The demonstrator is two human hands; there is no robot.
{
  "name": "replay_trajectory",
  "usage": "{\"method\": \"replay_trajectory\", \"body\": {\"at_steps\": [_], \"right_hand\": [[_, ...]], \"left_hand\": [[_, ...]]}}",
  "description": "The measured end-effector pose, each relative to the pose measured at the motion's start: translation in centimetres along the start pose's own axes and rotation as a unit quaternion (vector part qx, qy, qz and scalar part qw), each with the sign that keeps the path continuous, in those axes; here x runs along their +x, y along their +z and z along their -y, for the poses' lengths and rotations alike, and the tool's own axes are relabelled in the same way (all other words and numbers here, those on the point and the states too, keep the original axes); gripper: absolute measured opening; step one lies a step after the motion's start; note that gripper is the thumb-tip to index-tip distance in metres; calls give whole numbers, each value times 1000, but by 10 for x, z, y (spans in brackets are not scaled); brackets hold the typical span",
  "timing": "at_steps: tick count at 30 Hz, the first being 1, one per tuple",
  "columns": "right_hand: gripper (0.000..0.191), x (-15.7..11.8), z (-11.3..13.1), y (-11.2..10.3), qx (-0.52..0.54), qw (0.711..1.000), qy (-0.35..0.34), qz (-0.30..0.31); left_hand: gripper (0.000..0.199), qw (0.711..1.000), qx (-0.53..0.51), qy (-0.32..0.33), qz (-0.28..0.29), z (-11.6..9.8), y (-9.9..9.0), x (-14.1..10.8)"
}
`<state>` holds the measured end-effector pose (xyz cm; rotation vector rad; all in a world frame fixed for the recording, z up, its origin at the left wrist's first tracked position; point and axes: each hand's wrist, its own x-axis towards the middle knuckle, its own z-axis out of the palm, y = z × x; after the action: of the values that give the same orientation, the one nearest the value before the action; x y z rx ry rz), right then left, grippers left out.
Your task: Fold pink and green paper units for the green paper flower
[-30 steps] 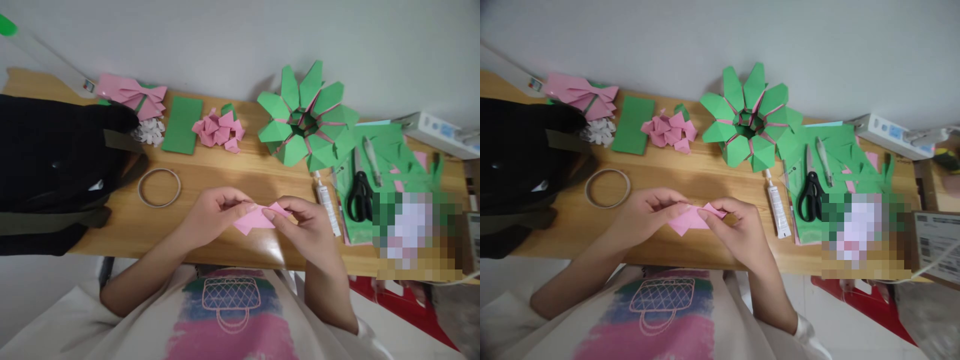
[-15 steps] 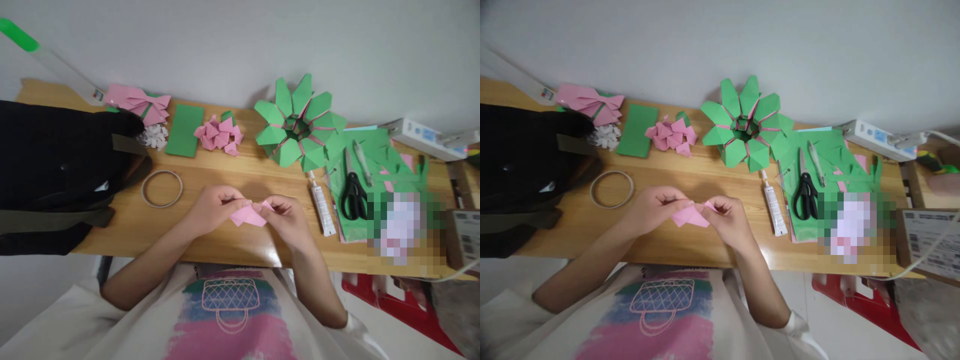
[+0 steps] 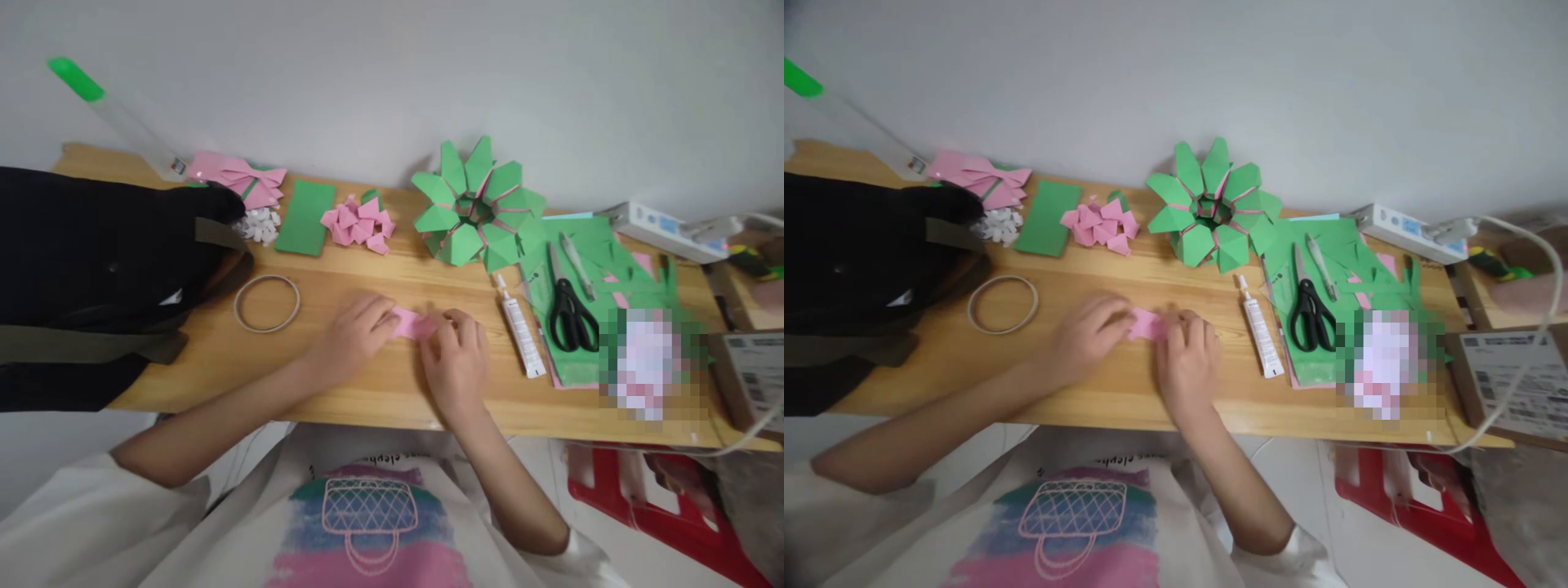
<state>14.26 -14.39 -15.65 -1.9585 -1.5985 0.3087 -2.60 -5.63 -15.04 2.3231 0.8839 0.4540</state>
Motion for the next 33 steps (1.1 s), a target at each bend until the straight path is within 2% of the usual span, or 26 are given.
{"method": "replay_trajectory", "body": {"at_steps": [3, 5, 8, 10, 13, 15, 18, 23, 27, 29, 33], "right_hand": [[33, -9, 2, 3, -54, 993, -102, 13], [34, -15, 1, 4, -72, 986, -152, 20], [33, -21, -4, 4, -96, 975, -200, 20], [42, -22, -8, 4, -109, 969, -221, 30], [71, -22, -13, 3, -126, 960, -235, 88], [80, -22, -15, 2, -131, 955, -234, 125], [85, -22, -16, 3, -132, 954, -228, 139], [87, -25, -19, 5, -140, 957, -217, 129], [93, -28, -28, 5, -165, 959, -215, 85], [96, -28, -34, 4, -169, 957, -223, 72], [95, -27, -39, 4, -165, 956, -239, 48]], "left_hand": [[33, 993, 40, 88, 61, 5, 4, -4], [38, 986, 71, 125, 86, 10, 5, -5], [43, 974, 112, 161, 114, 15, 1, -6], [55, 966, 132, 178, 130, 16, -3, -7], [74, 958, 148, 195, 151, 17, -7, -9], [79, 954, 152, 201, 162, 18, -9, -10], [86, 950, 158, 208, 173, 21, -10, -8], [85, 949, 138, 221, 176, 22, -15, -3], [81, 947, 136, 226, 185, 25, -21, -4], [81, 946, 140, 222, 188, 28, -22, -8], [76, 953, 156, 204, 160, 29, -21, -25]]}}
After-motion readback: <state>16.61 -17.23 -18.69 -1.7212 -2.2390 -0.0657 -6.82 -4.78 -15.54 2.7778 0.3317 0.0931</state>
